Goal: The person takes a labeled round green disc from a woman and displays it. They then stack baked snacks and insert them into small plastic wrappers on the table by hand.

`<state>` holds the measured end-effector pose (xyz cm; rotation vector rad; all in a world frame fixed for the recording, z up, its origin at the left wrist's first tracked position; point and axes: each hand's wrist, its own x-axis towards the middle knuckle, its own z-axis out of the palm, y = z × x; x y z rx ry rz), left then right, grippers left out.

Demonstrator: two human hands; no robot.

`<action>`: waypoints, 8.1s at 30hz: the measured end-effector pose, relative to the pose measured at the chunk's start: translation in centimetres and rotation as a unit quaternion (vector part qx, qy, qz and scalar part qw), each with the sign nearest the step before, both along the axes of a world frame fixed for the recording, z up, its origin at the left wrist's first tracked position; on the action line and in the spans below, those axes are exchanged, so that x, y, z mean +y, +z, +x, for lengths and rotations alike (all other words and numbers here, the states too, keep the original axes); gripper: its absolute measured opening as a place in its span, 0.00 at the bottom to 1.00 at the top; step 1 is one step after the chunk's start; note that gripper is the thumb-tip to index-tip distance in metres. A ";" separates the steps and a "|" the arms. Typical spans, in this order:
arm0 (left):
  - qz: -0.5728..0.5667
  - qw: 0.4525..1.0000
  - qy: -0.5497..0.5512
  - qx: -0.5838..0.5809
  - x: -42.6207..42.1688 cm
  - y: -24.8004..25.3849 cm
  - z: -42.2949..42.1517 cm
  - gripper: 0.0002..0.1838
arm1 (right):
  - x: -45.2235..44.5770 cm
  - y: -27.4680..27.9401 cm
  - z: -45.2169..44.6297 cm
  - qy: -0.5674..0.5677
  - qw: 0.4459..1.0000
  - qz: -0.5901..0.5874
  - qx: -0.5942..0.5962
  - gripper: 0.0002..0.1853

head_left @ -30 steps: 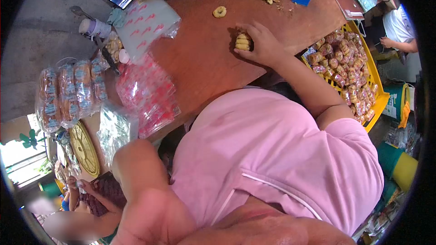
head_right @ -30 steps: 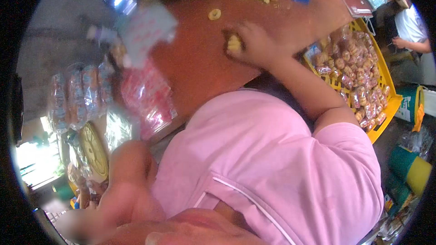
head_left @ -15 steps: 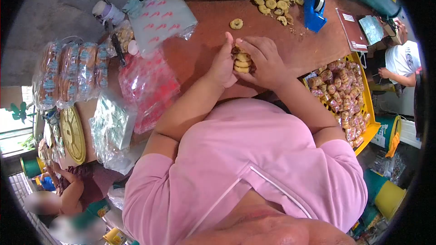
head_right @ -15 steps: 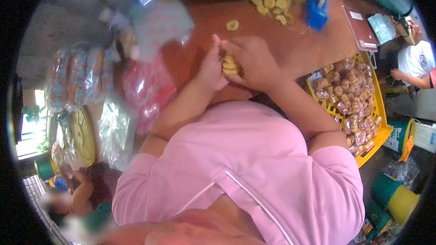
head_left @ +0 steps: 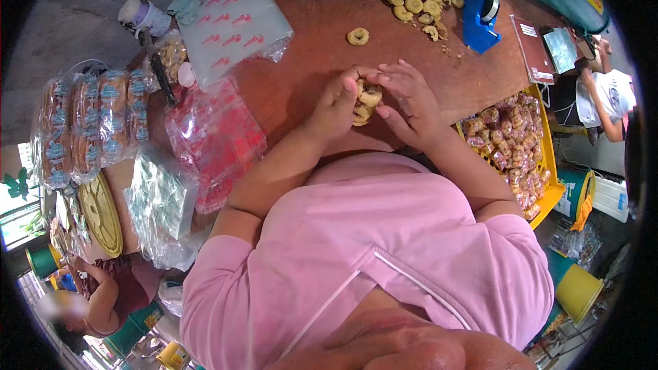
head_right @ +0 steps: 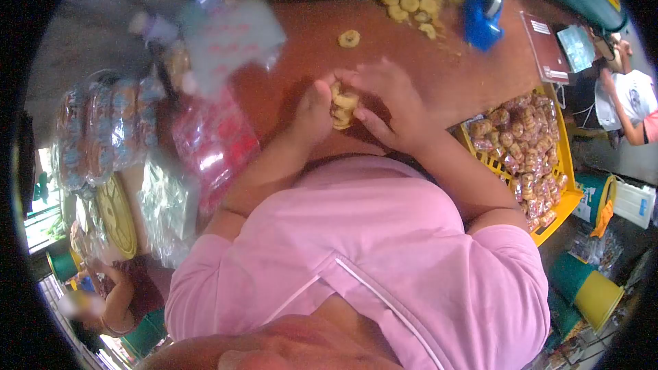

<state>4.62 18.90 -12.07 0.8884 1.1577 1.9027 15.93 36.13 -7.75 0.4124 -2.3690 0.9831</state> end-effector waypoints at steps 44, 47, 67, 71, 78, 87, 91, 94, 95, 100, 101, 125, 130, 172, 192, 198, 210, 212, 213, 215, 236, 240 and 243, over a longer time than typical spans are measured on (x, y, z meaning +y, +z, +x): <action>-0.033 0.933 -0.004 -0.358 1.8 0.4 1.3 0.32 | -1.2 -0.6 -0.8 -0.078 0.983 0.132 -0.099 0.49; -0.070 0.975 0.041 -0.208 1.0 0.6 0.6 0.33 | -0.5 -2.2 -0.2 -0.080 0.988 0.013 -0.134 0.47; -0.481 0.596 0.329 0.553 -24.1 1.0 -2.8 0.15 | 6.4 -6.8 -0.6 -0.186 0.933 -0.284 -0.118 0.33; -0.420 0.615 0.368 0.557 -25.6 -2.8 -4.4 0.14 | 0.5 -4.4 -0.6 -0.091 0.921 -0.349 -0.146 0.29; -0.500 0.550 0.416 0.524 -22.1 0.0 -3.4 0.12 | -7.1 -4.2 0.6 0.173 0.828 -0.415 -0.335 0.34; -0.489 0.574 0.393 0.527 -22.7 0.6 -2.9 0.09 | 7.9 -1.2 -0.3 -0.110 0.916 -0.379 -0.064 0.32; -0.496 0.626 0.362 0.480 -24.9 -1.8 -5.8 0.09 | 6.2 -5.0 0.6 -0.118 0.958 -0.220 -0.145 0.33; -0.391 0.685 0.366 0.494 -27.9 -4.3 -9.3 0.10 | 5.2 -7.0 0.7 -0.094 0.936 -0.303 -0.151 0.35; -0.337 0.744 0.387 0.427 -28.0 -4.5 -9.9 0.10 | 5.1 -7.4 0.6 -0.090 0.934 -0.315 -0.141 0.35; -0.345 0.685 0.479 0.428 -20.0 1.9 -5.3 0.08 | 5.9 -8.5 0.2 -0.102 0.931 -0.321 -0.141 0.36; -0.317 0.723 0.470 0.395 -16.6 4.0 -2.5 0.07 | 6.0 -8.6 0.2 -0.104 0.929 -0.325 -0.145 0.36; -0.495 0.682 0.114 0.526 -7.6 2.1 2.1 0.48 | -2.2 -2.1 0.7 -0.130 0.965 0.067 -0.219 0.47; -0.163 0.817 0.142 0.534 -2.6 5.9 1.4 0.31 | -2.6 -1.0 0.9 -0.070 0.970 -0.054 -0.225 0.43; -0.212 0.849 0.058 0.481 -1.1 0.6 -1.1 0.41 | 1.6 -3.4 6.3 -0.224 0.940 0.176 -0.186 0.49; -0.180 0.889 0.029 0.421 -1.1 -0.7 -1.7 0.39 | 2.2 -6.4 4.0 -0.189 0.906 -0.190 -0.329 0.22; -0.180 0.902 0.033 0.392 -1.1 -0.6 -1.5 0.39 | 1.9 -1.0 4.5 -0.158 0.888 -0.231 -0.364 0.24; -0.177 0.900 0.036 0.397 -1.0 -1.7 -1.7 0.40 | 3.0 -3.3 4.1 -0.086 0.854 -0.371 -0.355 0.21; -0.175 0.898 0.031 0.403 -1.0 -1.3 -1.7 0.40 | 2.3 -3.5 3.2 -0.056 0.852 -0.409 -0.321 0.20; -0.175 0.897 0.029 0.406 -1.0 -1.1 -1.7 0.40 | 1.8 -3.8 2.4 -0.037 0.857 -0.414 -0.303 0.19; -0.178 0.894 0.030 0.411 -1.0 -1.7 -2.1 0.40 | 0.6 -4.2 0.8 -0.007 0.858 -0.438 -0.268 0.17; -0.196 0.835 -0.013 0.514 -1.1 -0.1 -3.3 0.45 | 2.1 -6.5 2.5 -0.066 0.887 -0.400 -0.220 0.05; -0.200 0.820 -0.017 0.537 -1.1 0.5 -3.2 0.44 | 2.5 -7.3 2.3 -0.037 0.872 -0.443 -0.205 0.08; -0.198 0.824 -0.030 0.530 -1.0 1.1 -3.3 0.43 | 1.6 -7.1 1.1 -0.042 0.901 -0.389 -0.187 0.08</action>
